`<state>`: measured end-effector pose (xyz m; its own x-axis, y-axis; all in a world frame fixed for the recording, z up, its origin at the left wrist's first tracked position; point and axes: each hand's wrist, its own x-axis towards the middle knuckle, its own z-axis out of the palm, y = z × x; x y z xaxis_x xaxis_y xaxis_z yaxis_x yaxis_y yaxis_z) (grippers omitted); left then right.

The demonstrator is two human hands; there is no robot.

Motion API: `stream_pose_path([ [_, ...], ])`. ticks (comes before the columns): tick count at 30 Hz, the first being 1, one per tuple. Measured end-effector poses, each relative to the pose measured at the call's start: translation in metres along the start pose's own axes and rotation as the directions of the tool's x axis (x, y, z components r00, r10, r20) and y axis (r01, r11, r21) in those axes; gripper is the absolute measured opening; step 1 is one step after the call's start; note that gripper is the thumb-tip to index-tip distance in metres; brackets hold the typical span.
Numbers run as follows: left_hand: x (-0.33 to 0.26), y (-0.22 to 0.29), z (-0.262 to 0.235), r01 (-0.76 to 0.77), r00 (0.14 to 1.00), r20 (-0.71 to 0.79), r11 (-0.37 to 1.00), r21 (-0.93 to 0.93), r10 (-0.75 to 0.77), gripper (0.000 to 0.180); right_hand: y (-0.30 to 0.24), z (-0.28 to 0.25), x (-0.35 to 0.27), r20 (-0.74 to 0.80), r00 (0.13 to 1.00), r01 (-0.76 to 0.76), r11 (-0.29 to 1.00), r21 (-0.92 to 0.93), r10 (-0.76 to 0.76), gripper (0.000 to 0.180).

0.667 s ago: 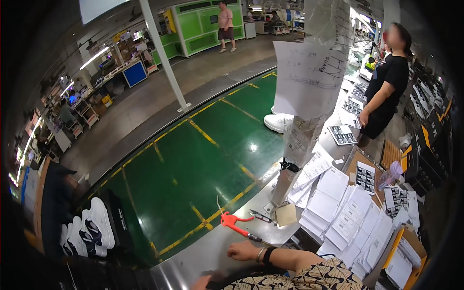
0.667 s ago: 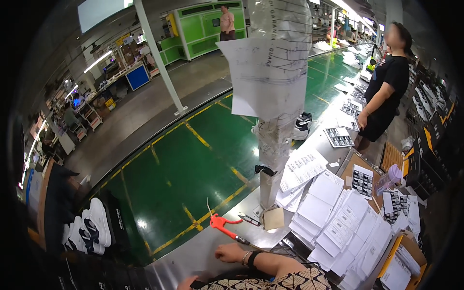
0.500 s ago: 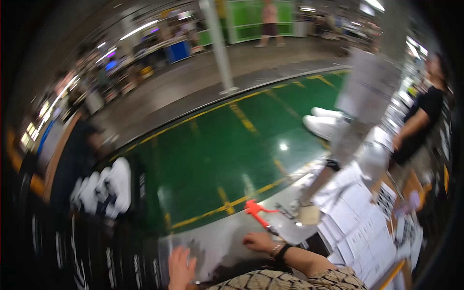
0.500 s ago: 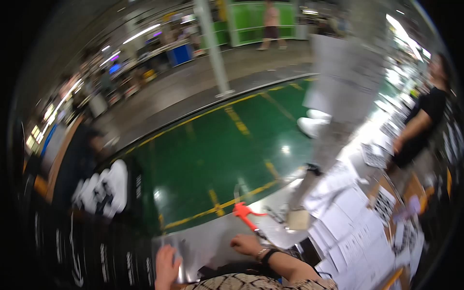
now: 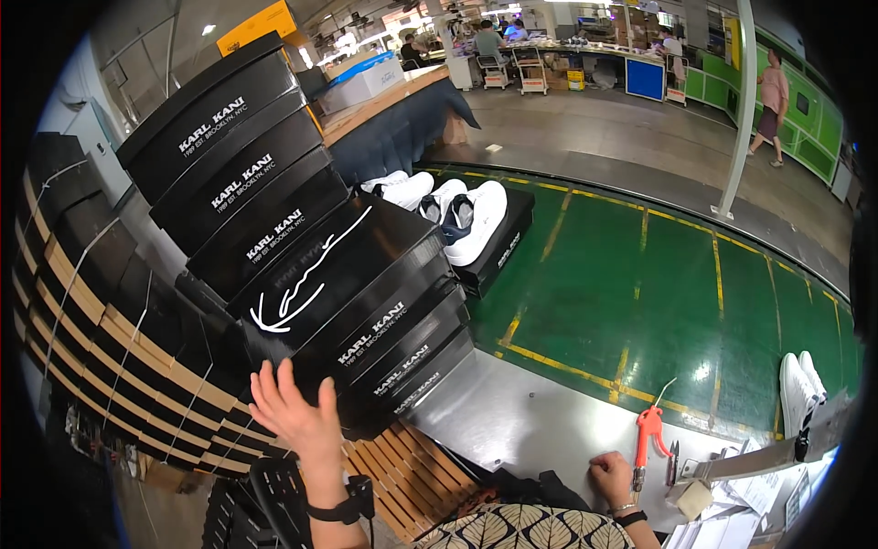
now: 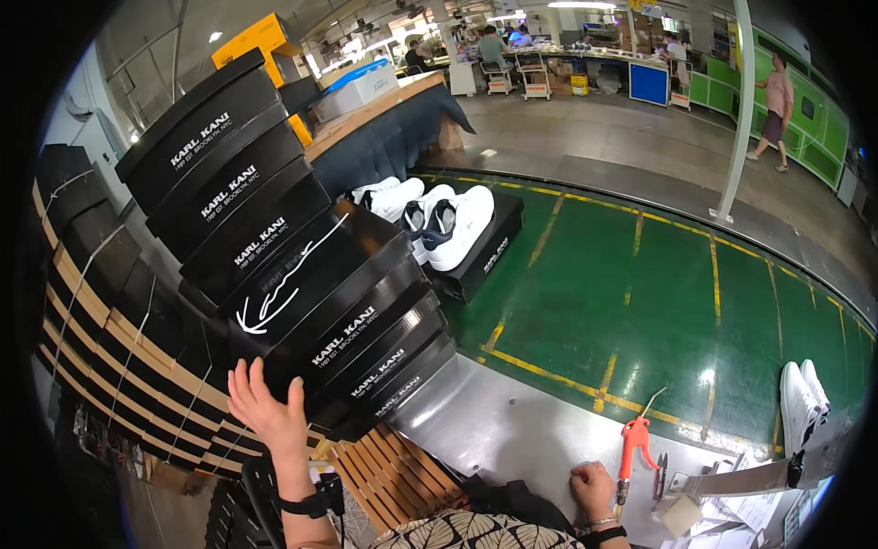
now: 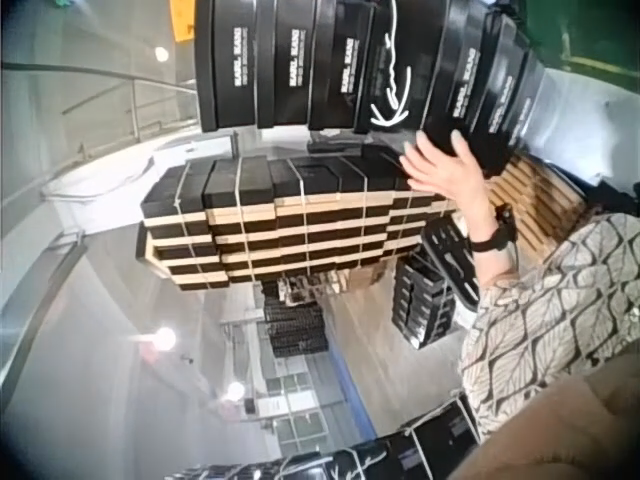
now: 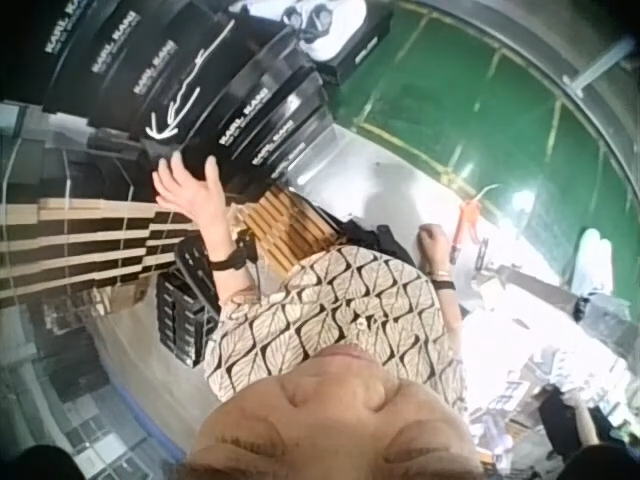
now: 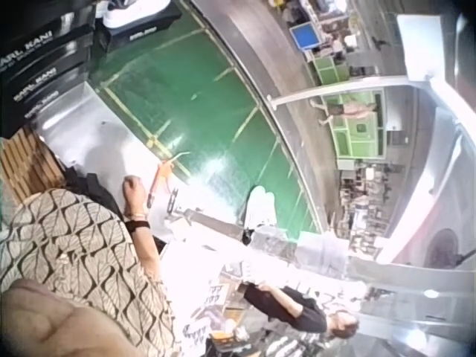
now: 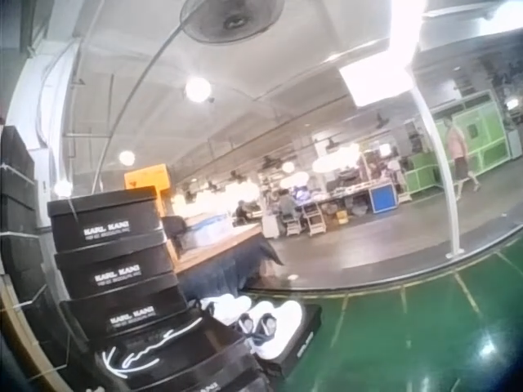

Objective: Checking shoe labels and placing boxes on a conveyor belt in a factory.

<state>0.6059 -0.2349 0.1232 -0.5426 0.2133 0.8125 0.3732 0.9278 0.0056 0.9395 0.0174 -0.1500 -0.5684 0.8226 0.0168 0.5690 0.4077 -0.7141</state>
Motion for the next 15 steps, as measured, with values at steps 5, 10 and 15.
stream_pose_path([
  [5,-0.013,-0.053,0.017,-0.081,0.997,-0.007,0.992,-0.102,0.081,0.06,-0.011,-0.008,0.003,0.02,1.0,-0.017,1.0,-0.019,0.018,0.007],
  [10,-0.002,-0.074,0.044,-0.283,0.956,-0.143,0.936,-0.209,0.257,0.057,-0.009,-0.014,0.003,0.026,0.999,-0.029,0.997,-0.066,0.031,0.007],
  [15,0.017,-0.076,0.034,-0.354,0.924,-0.232,0.91,-0.216,0.305,0.041,-0.001,0.0,0.006,0.085,0.996,-0.014,0.999,-0.046,0.018,0.013],
])
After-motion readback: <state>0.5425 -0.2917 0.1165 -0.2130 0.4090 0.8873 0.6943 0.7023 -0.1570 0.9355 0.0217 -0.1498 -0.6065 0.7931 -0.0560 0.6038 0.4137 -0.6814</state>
